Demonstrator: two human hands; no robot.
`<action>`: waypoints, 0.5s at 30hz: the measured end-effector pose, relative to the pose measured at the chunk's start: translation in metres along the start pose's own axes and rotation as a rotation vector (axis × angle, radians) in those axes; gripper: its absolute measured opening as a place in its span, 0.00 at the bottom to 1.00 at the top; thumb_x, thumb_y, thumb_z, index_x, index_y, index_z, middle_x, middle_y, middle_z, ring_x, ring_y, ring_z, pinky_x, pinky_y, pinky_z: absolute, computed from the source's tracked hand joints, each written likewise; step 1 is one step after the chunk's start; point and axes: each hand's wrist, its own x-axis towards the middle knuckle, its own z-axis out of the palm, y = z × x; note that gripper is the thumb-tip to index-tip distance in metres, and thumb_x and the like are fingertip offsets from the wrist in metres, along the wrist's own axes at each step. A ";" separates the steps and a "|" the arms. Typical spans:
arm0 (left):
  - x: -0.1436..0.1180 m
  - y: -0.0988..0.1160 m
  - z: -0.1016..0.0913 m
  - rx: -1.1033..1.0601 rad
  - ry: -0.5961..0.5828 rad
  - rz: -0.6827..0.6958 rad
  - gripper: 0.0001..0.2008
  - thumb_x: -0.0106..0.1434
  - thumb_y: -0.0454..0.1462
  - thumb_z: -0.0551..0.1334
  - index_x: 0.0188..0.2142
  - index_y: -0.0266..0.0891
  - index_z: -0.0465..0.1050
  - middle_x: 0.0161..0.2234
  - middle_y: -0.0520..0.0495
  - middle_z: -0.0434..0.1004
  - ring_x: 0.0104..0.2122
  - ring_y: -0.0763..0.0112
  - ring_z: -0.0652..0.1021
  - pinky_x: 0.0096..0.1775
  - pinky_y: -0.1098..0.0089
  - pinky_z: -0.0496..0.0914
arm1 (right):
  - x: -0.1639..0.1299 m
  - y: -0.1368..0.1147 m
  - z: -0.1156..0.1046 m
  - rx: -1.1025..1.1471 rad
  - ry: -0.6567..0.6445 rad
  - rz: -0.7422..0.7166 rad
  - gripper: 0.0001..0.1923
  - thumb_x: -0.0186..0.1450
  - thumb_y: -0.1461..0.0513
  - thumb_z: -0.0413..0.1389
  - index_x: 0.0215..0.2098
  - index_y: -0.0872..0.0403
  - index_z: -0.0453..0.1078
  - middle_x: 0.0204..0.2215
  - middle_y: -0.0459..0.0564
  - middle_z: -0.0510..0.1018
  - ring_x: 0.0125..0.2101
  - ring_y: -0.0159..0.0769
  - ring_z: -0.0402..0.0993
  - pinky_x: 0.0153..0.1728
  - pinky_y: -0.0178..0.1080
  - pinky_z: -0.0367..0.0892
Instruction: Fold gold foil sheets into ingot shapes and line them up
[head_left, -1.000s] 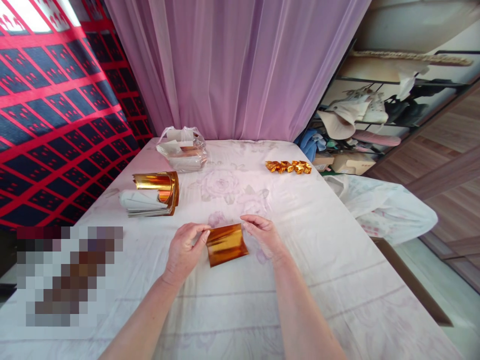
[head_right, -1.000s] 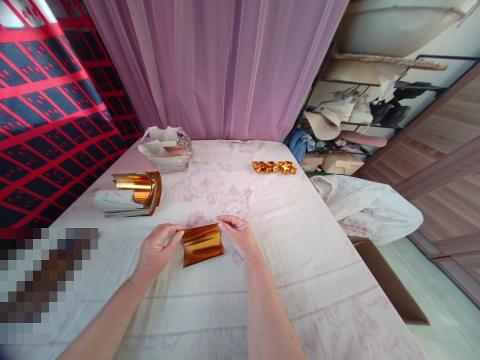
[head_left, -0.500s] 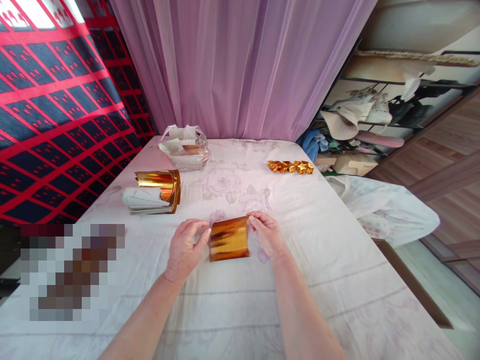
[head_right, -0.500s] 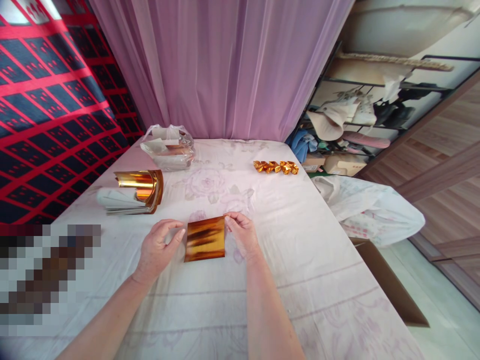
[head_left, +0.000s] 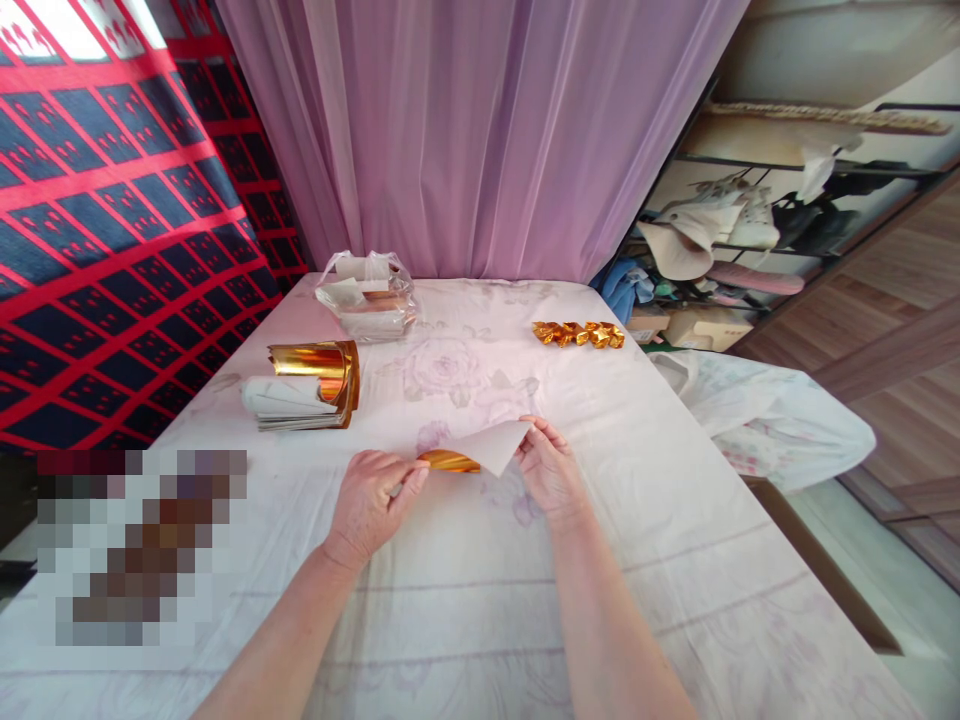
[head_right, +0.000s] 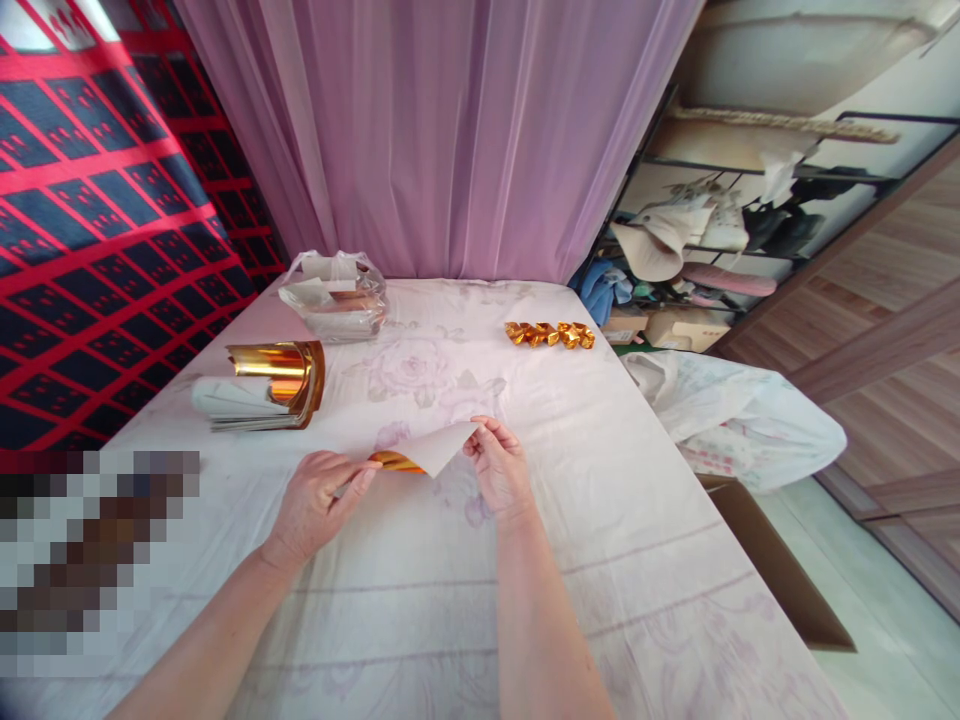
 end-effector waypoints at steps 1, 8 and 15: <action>0.000 -0.001 -0.001 -0.006 -0.007 -0.032 0.18 0.71 0.43 0.53 0.36 0.43 0.81 0.27 0.49 0.81 0.29 0.66 0.78 0.38 0.63 0.65 | -0.001 -0.001 0.000 0.013 -0.006 -0.001 0.15 0.49 0.51 0.72 0.30 0.47 0.78 0.24 0.41 0.76 0.26 0.28 0.69 0.29 0.33 0.67; 0.004 -0.004 -0.007 -0.164 -0.011 -0.313 0.26 0.69 0.51 0.48 0.24 0.41 0.73 0.23 0.48 0.75 0.28 0.64 0.76 0.36 0.65 0.68 | -0.008 -0.007 -0.005 -0.065 -0.214 0.113 0.10 0.50 0.54 0.70 0.30 0.46 0.79 0.27 0.44 0.80 0.28 0.33 0.71 0.32 0.37 0.68; 0.002 -0.012 -0.005 -0.187 0.047 -0.439 0.30 0.71 0.51 0.41 0.32 0.39 0.76 0.30 0.47 0.80 0.34 0.63 0.79 0.37 0.67 0.72 | -0.012 -0.009 -0.007 -0.213 -0.362 0.213 0.07 0.52 0.55 0.67 0.27 0.49 0.81 0.25 0.46 0.80 0.25 0.32 0.70 0.28 0.36 0.65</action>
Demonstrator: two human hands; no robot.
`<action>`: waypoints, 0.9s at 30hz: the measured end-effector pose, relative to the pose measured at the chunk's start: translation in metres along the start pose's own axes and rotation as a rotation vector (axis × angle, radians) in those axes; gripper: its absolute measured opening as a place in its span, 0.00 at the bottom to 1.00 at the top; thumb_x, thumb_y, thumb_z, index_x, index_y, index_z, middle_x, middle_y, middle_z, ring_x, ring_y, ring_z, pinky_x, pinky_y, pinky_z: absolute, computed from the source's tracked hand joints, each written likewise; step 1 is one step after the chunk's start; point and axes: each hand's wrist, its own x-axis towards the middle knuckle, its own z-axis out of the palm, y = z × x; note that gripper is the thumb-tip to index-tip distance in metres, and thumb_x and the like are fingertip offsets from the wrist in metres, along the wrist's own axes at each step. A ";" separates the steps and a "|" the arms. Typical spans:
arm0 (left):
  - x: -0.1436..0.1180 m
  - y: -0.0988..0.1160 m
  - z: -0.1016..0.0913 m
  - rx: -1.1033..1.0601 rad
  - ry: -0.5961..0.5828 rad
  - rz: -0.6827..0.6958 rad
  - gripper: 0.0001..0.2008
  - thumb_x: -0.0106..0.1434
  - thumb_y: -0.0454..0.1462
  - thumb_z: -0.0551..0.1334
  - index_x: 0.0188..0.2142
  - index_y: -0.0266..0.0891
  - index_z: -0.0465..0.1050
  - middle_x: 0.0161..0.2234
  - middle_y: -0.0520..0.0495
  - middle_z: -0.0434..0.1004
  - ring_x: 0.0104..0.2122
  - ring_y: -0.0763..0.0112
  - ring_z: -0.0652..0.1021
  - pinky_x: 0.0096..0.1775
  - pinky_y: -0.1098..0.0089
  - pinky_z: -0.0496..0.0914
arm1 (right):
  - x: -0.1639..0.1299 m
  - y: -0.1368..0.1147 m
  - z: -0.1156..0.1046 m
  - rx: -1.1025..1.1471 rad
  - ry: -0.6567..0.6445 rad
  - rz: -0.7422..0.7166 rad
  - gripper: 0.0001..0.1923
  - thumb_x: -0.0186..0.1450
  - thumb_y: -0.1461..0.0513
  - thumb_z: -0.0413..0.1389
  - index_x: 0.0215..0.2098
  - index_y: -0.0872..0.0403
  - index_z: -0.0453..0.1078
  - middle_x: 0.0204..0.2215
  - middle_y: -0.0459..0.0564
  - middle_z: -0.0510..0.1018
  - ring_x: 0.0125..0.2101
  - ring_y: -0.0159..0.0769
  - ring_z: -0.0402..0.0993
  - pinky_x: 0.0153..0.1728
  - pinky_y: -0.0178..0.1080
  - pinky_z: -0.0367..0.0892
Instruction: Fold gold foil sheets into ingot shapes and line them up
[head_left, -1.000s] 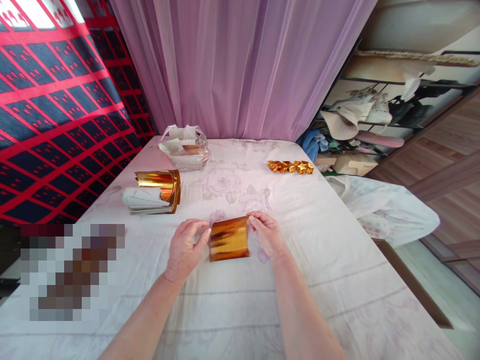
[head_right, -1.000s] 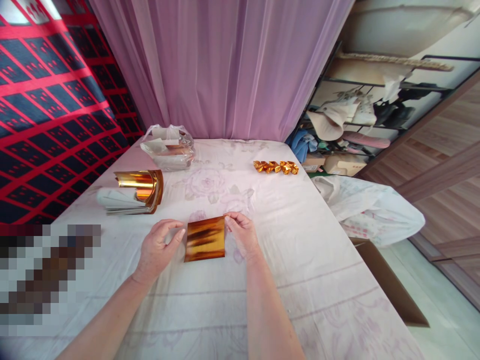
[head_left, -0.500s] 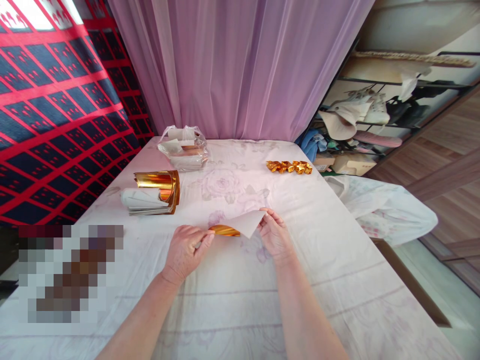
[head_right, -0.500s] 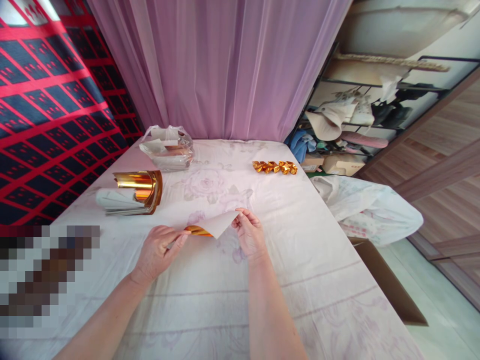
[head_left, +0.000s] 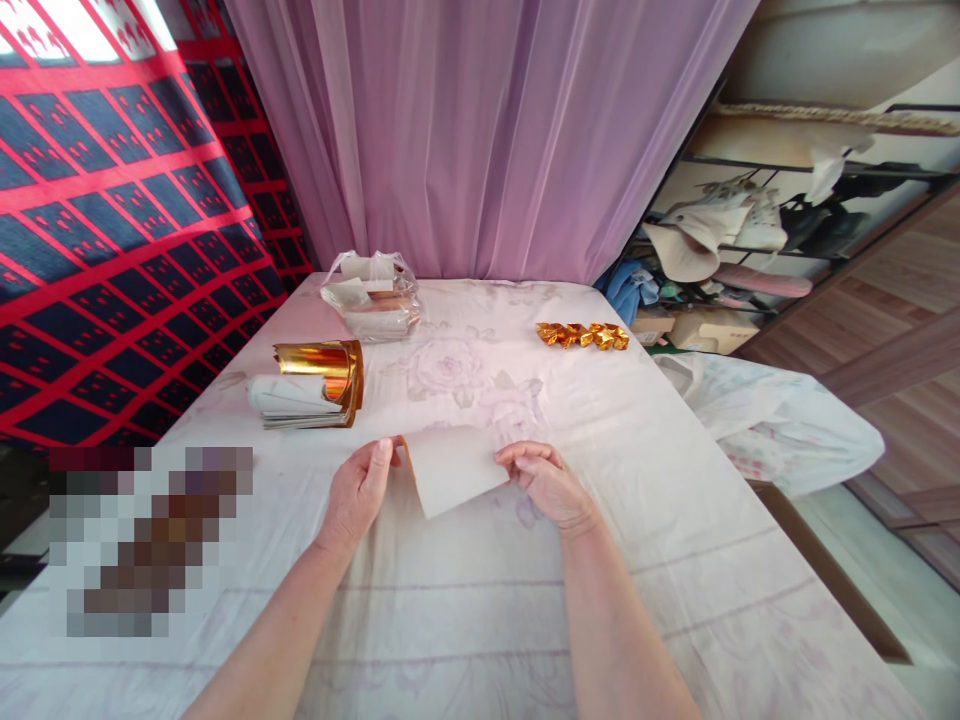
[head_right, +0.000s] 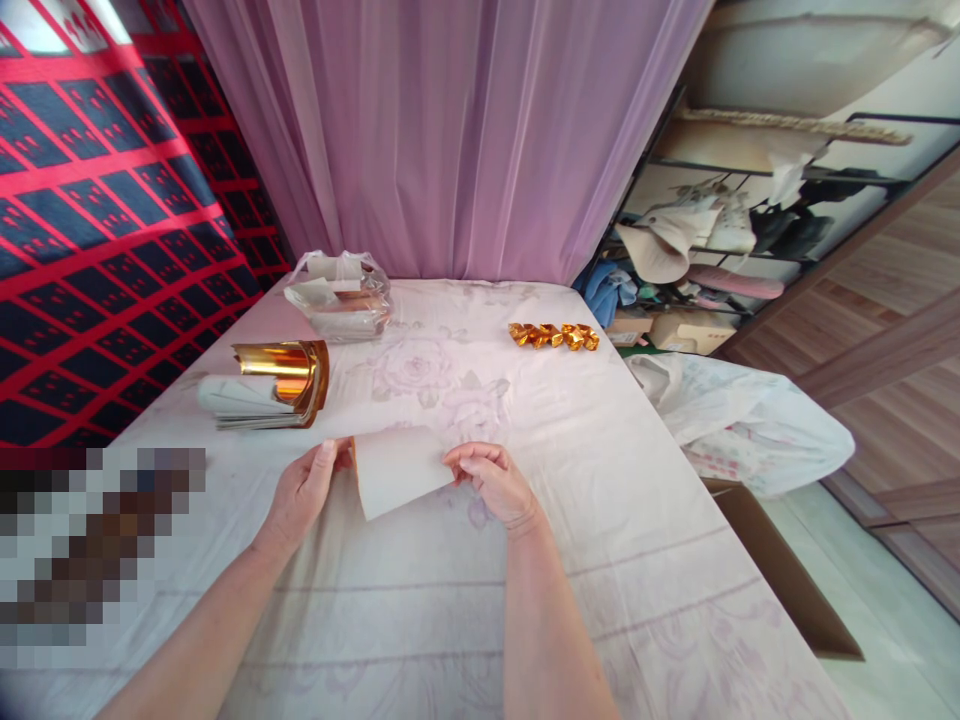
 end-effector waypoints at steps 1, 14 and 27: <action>0.001 0.000 0.000 0.019 0.006 0.001 0.28 0.71 0.52 0.43 0.33 0.40 0.77 0.31 0.47 0.80 0.35 0.63 0.79 0.38 0.67 0.72 | 0.000 0.000 0.000 -0.022 -0.022 0.013 0.09 0.53 0.54 0.68 0.27 0.50 0.81 0.24 0.47 0.80 0.24 0.32 0.70 0.27 0.36 0.65; -0.003 -0.003 0.014 0.239 0.008 0.135 0.18 0.64 0.42 0.57 0.50 0.42 0.77 0.44 0.44 0.80 0.43 0.57 0.78 0.48 0.55 0.70 | -0.011 -0.011 -0.007 -0.199 -0.354 0.346 0.27 0.58 0.41 0.63 0.32 0.58 0.80 0.20 0.48 0.78 0.20 0.26 0.72 0.19 0.29 0.59; -0.011 0.005 0.017 0.370 -0.147 0.304 0.11 0.65 0.44 0.61 0.44 0.48 0.80 0.46 0.47 0.80 0.48 0.57 0.76 0.51 0.53 0.66 | -0.015 -0.015 -0.012 -0.120 -0.301 0.344 0.21 0.58 0.45 0.65 0.32 0.56 0.80 0.20 0.45 0.77 0.17 0.23 0.68 0.17 0.27 0.57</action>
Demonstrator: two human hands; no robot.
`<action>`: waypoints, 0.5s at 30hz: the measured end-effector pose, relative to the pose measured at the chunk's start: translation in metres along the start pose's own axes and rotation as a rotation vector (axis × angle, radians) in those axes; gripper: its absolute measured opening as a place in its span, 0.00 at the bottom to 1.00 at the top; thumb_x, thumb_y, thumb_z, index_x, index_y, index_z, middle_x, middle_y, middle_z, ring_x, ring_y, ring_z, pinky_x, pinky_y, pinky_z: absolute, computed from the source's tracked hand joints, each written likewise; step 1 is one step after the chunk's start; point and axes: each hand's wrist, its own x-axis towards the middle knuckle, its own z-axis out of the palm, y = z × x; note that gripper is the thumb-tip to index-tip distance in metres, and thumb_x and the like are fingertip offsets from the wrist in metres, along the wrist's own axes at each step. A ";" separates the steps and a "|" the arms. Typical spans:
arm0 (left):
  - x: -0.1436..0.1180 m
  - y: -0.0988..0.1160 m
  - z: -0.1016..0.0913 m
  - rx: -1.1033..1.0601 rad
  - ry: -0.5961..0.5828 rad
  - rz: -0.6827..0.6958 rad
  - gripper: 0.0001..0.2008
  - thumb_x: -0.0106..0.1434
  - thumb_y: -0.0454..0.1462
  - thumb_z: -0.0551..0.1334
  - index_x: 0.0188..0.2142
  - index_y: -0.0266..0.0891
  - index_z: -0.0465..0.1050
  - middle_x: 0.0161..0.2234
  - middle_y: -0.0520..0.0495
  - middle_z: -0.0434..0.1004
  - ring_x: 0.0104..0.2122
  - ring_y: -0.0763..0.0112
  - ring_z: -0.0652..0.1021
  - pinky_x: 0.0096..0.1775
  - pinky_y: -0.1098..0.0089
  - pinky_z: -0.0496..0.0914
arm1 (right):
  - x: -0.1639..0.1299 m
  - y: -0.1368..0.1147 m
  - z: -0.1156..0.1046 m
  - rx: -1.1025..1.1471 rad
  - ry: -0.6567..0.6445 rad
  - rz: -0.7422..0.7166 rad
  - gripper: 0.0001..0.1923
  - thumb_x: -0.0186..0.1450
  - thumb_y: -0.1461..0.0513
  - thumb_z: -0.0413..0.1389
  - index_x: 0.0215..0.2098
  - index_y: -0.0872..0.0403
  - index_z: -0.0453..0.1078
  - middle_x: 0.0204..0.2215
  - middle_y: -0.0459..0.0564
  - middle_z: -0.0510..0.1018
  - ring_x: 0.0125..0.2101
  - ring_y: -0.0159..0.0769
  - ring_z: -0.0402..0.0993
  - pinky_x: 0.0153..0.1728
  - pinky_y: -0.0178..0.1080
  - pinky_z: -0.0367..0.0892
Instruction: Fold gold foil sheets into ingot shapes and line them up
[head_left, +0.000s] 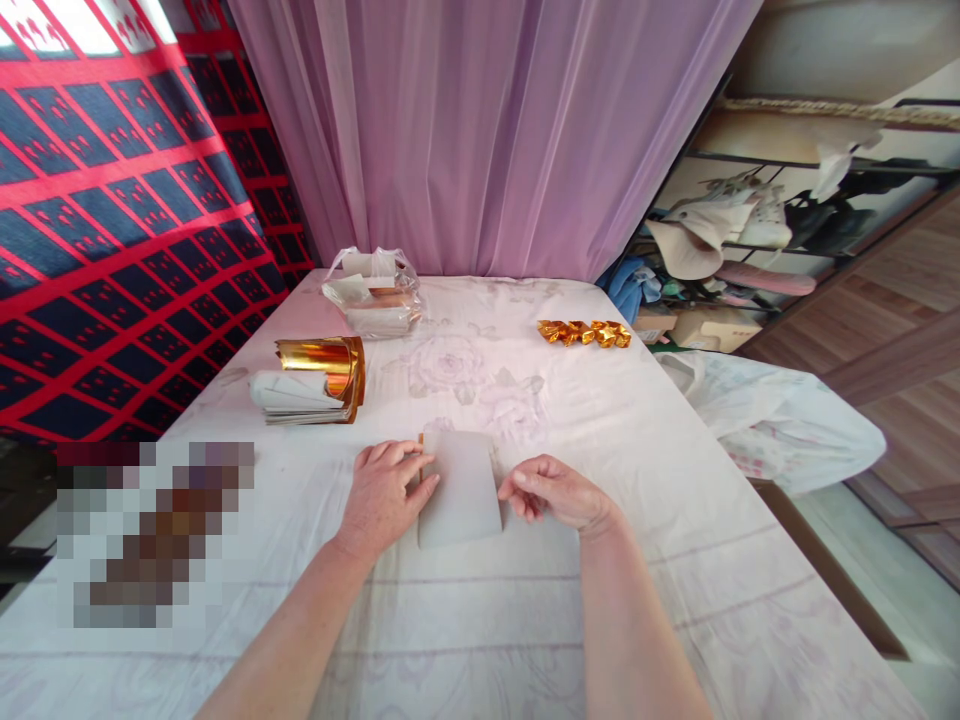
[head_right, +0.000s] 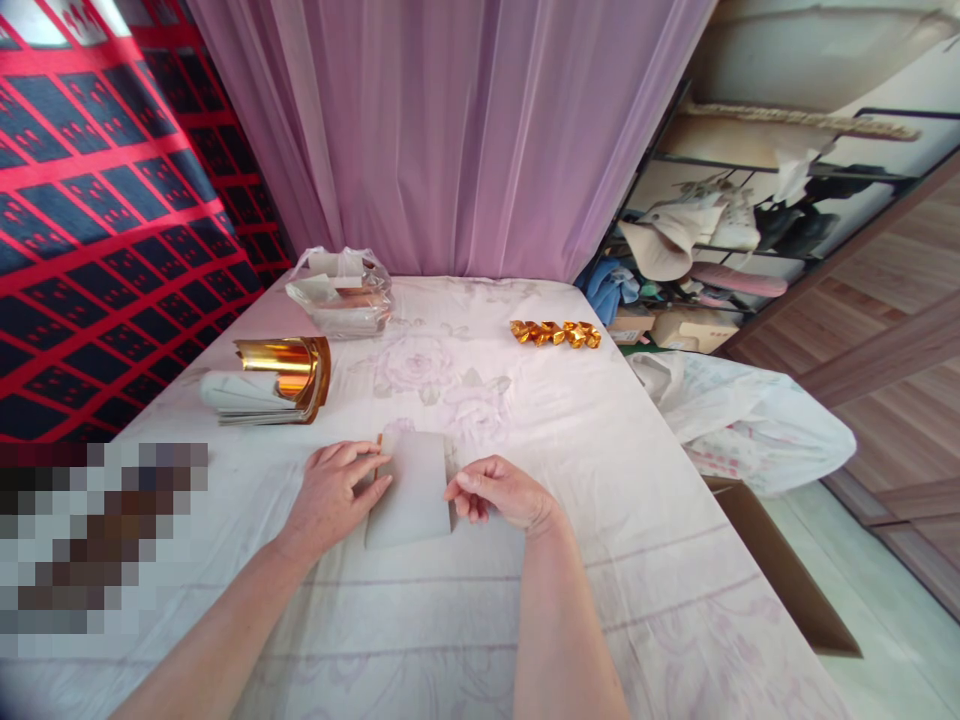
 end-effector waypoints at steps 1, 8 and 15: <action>0.000 0.000 0.000 -0.005 0.000 -0.006 0.11 0.64 0.43 0.62 0.44 0.48 0.80 0.46 0.47 0.80 0.48 0.57 0.76 0.52 0.52 0.66 | 0.000 0.001 -0.001 0.037 0.025 -0.026 0.19 0.57 0.47 0.67 0.34 0.55 0.80 0.21 0.45 0.78 0.18 0.23 0.68 0.17 0.27 0.58; 0.000 0.000 0.002 -0.012 -0.011 -0.025 0.11 0.62 0.40 0.63 0.44 0.47 0.80 0.46 0.47 0.80 0.48 0.57 0.76 0.52 0.53 0.66 | 0.002 0.005 -0.005 0.134 0.093 -0.027 0.17 0.53 0.55 0.71 0.38 0.53 0.81 0.29 0.47 0.81 0.23 0.24 0.70 0.21 0.27 0.61; 0.000 -0.001 0.003 0.006 -0.020 -0.011 0.12 0.62 0.39 0.63 0.46 0.48 0.79 0.50 0.46 0.79 0.50 0.56 0.75 0.53 0.52 0.66 | 0.002 0.003 -0.003 0.159 0.118 -0.055 0.16 0.53 0.56 0.72 0.37 0.53 0.81 0.30 0.46 0.81 0.23 0.24 0.71 0.25 0.29 0.65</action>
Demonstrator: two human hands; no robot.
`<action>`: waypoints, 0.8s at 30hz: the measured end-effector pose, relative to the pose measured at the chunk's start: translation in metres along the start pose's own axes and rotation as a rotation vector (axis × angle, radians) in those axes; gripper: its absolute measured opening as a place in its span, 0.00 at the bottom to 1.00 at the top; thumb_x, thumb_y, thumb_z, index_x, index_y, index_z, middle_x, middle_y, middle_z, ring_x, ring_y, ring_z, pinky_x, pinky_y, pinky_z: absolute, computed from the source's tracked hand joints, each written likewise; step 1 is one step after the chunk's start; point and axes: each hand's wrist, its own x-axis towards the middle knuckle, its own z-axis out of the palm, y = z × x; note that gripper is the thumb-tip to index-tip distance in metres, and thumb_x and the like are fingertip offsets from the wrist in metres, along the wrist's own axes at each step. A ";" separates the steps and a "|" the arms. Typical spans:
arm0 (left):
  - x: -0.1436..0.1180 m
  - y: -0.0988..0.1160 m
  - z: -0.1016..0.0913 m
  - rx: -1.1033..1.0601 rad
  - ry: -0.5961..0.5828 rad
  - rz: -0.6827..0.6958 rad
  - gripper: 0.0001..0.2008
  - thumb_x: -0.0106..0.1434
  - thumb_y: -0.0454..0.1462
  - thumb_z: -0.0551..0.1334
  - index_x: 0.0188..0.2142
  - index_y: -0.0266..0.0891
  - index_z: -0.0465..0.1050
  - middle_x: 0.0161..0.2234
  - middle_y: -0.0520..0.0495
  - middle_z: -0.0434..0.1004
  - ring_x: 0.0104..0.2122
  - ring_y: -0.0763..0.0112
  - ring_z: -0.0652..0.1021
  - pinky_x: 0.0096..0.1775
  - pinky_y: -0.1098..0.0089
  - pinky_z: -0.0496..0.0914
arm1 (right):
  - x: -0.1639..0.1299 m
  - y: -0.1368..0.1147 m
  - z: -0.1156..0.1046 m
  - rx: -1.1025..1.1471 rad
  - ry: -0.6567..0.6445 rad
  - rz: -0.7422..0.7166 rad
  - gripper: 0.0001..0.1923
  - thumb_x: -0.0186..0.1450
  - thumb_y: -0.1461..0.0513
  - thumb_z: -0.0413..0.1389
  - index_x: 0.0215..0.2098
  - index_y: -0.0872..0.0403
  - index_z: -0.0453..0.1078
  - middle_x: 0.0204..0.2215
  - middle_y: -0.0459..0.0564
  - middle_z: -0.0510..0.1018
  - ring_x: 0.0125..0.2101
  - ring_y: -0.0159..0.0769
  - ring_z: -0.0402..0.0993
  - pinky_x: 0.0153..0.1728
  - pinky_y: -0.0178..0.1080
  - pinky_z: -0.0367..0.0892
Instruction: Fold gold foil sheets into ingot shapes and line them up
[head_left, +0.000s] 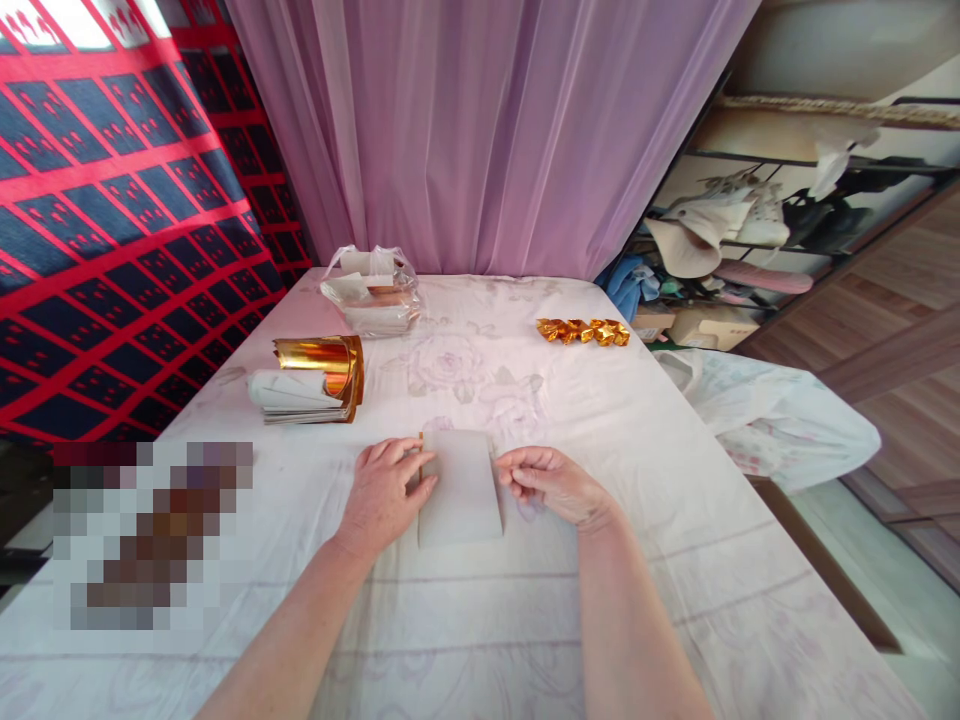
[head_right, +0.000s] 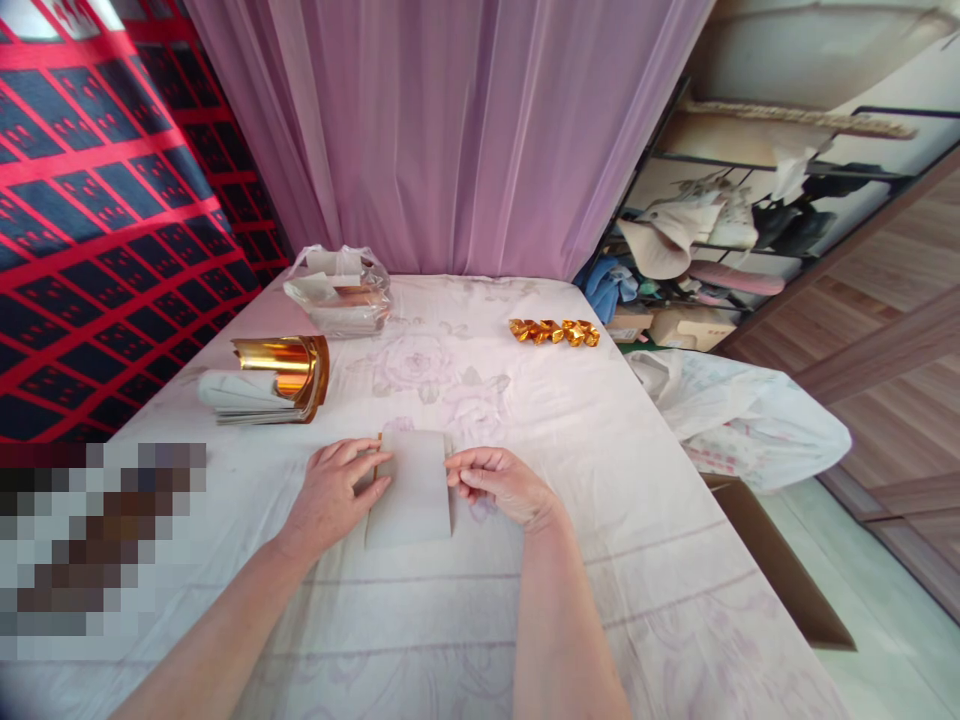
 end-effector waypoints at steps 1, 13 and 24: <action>0.000 0.000 0.000 -0.002 -0.002 0.008 0.13 0.62 0.39 0.63 0.47 0.48 0.79 0.51 0.46 0.79 0.51 0.56 0.75 0.54 0.52 0.66 | 0.000 0.000 0.000 0.007 0.004 -0.009 0.16 0.53 0.56 0.72 0.37 0.52 0.81 0.30 0.47 0.81 0.24 0.24 0.71 0.26 0.29 0.66; 0.001 -0.005 0.000 -0.036 -0.074 0.072 0.14 0.65 0.41 0.60 0.49 0.49 0.78 0.55 0.48 0.77 0.57 0.53 0.71 0.58 0.46 0.62 | 0.009 -0.003 -0.007 0.085 0.244 -0.198 0.13 0.52 0.54 0.71 0.30 0.51 0.78 0.34 0.47 0.82 0.30 0.30 0.74 0.34 0.35 0.70; 0.001 -0.006 -0.001 -0.061 -0.072 0.075 0.14 0.65 0.41 0.60 0.49 0.49 0.78 0.55 0.47 0.77 0.57 0.52 0.71 0.59 0.45 0.62 | 0.010 -0.005 -0.007 0.147 0.291 -0.198 0.13 0.51 0.55 0.72 0.30 0.51 0.77 0.35 0.47 0.82 0.30 0.30 0.73 0.35 0.35 0.70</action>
